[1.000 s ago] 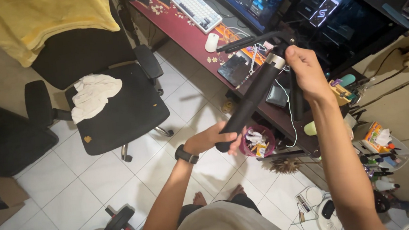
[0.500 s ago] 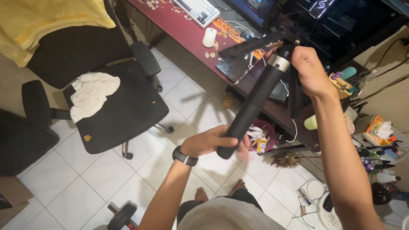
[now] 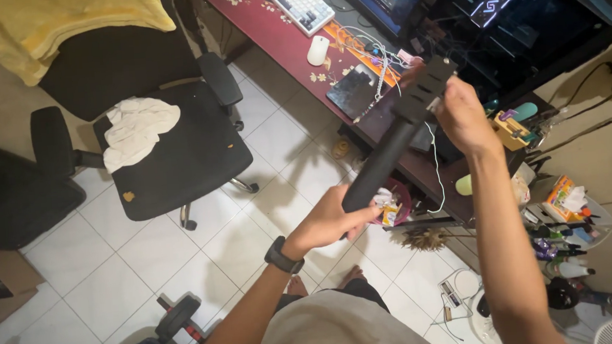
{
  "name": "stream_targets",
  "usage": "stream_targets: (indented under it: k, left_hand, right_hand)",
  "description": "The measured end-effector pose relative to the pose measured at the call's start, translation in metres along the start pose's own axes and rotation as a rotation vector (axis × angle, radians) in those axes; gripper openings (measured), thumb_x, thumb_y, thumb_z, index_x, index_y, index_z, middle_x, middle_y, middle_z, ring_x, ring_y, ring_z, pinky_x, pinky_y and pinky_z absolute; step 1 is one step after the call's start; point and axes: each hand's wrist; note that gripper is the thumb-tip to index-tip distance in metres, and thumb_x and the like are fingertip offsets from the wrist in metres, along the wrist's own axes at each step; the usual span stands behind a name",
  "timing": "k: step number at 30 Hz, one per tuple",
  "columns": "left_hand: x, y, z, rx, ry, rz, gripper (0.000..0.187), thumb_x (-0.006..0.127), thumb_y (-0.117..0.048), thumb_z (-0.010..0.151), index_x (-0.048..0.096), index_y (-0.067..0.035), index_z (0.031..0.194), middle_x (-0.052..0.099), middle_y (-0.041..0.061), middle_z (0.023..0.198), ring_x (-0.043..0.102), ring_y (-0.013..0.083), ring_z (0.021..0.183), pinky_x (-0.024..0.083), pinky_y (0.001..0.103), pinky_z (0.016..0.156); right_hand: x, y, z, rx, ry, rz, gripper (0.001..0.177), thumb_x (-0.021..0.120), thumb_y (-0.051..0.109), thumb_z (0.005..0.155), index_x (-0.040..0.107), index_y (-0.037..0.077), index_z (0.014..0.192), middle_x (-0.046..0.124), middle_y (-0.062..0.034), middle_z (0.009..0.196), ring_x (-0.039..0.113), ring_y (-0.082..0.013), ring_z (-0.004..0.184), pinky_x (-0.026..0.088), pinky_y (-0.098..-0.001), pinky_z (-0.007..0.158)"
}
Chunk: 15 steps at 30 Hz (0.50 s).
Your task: Repairing or adjusting the mechanism of a small tripod using pliers.
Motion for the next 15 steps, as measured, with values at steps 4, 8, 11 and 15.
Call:
stream_targets:
  k: [4, 8, 11, 15]
  left_hand:
    - [0.006, -0.011, 0.002, -0.099, -0.283, 0.272, 0.03, 0.071, -0.027, 0.09, 0.063, 0.0, 0.101, 0.062, 0.003, 0.068, 0.055, 0.01, 0.051, 0.045, 0.028, 0.048]
    - [-0.006, 0.03, 0.014, 0.342, -0.449, 0.507, 0.036, 0.076, -0.026, 0.09, 0.063, 0.0, 0.112, 0.064, 0.006, 0.082, 0.063, 0.0125, 0.072, 0.051, 0.028, 0.063]
    - [-0.013, 0.051, 0.023, 0.418, -0.345, 0.193, 0.039, 0.079, -0.023, 0.091, 0.06, 0.002, 0.113, 0.064, 0.006, 0.092, 0.067, 0.0139, 0.081, 0.058, 0.031, 0.069]
    - [-0.018, 0.046, 0.019, 0.035, -0.365, -0.114, 0.039, 0.076, -0.022, 0.085, 0.056, -0.002, 0.112, 0.06, 0.001, 0.071, 0.058, 0.0116, 0.05, 0.046, 0.027, 0.045]
  right_hand:
    - [0.022, -0.014, -0.009, 0.078, -0.295, -0.131, 0.048, 0.059, 0.043, 0.108, 0.059, 0.004, 0.138, 0.064, -0.0047, 0.133, 0.059, -0.0123, 0.117, 0.049, -0.0281, 0.101]
    - [0.039, -0.038, -0.036, 0.065, -0.636, -0.25, 0.028, 0.055, 0.03, 0.111, 0.064, 0.006, 0.123, 0.065, -0.0007, 0.11, 0.058, -0.0094, 0.095, 0.048, -0.025, 0.084]
    - [0.057, -0.044, -0.05, 0.104, -0.532, -0.342, 0.023, 0.06, 0.022, 0.11, 0.067, 0.001, 0.106, 0.067, -0.0017, 0.097, 0.058, -0.0093, 0.085, 0.048, -0.0251, 0.078]
    - [0.069, -0.053, -0.069, 0.267, -0.334, -0.309, 0.019, 0.061, 0.019, 0.104, 0.068, 0.001, 0.101, 0.07, -0.0014, 0.092, 0.061, -0.0075, 0.082, 0.051, -0.0245, 0.075]
Point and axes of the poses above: each hand's wrist, its own z-axis towards the middle knuckle, its own x-axis out of the palm, y = z × x
